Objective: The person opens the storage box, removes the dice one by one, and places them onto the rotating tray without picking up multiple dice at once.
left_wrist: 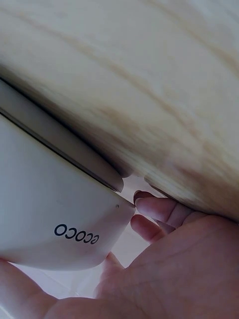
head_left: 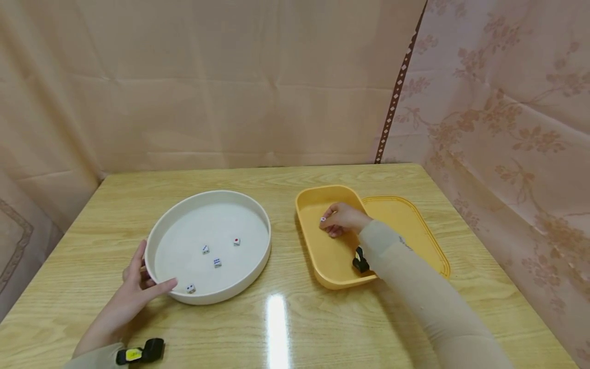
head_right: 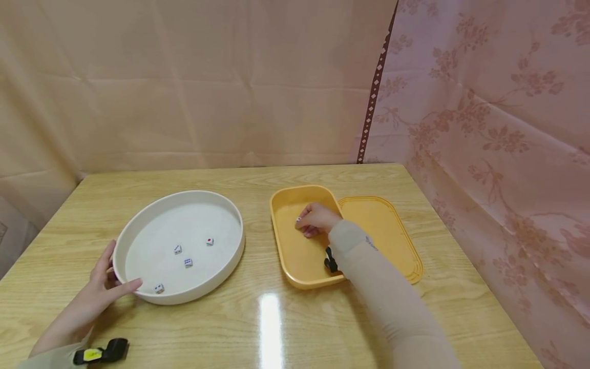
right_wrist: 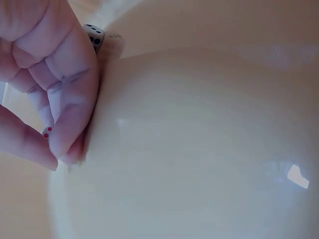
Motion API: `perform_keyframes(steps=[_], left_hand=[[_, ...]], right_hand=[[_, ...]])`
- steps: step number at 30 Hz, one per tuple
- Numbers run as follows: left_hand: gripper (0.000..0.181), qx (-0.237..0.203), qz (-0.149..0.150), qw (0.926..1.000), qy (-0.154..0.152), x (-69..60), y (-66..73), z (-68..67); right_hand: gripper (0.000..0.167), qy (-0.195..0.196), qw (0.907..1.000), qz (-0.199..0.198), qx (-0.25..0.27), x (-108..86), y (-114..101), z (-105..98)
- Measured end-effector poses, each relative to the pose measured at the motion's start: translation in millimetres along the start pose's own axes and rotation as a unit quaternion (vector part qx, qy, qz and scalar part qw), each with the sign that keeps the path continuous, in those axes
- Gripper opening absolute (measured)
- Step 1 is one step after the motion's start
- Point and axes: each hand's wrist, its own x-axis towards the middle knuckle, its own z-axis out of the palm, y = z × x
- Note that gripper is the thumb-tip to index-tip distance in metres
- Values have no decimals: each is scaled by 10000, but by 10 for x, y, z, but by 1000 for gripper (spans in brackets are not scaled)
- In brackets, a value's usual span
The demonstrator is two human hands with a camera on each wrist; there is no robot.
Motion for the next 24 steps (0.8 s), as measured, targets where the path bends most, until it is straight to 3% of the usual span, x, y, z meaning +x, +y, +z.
perform_keyframes(steps=[7, 17, 24], left_hand=[[119, 16, 5, 10000, 2, -1, -1, -1], [119, 23, 14, 10000, 12, 4, -4, 18], [119, 47, -42, 10000, 60, 8, 14, 13]], right_hand=[[16, 39, 9993, -51, 361, 5, -2, -18], [18, 44, 9924, -941, 797, 3, 5, -60], [24, 204, 9885, -1128, 991, -54, -190, -60]])
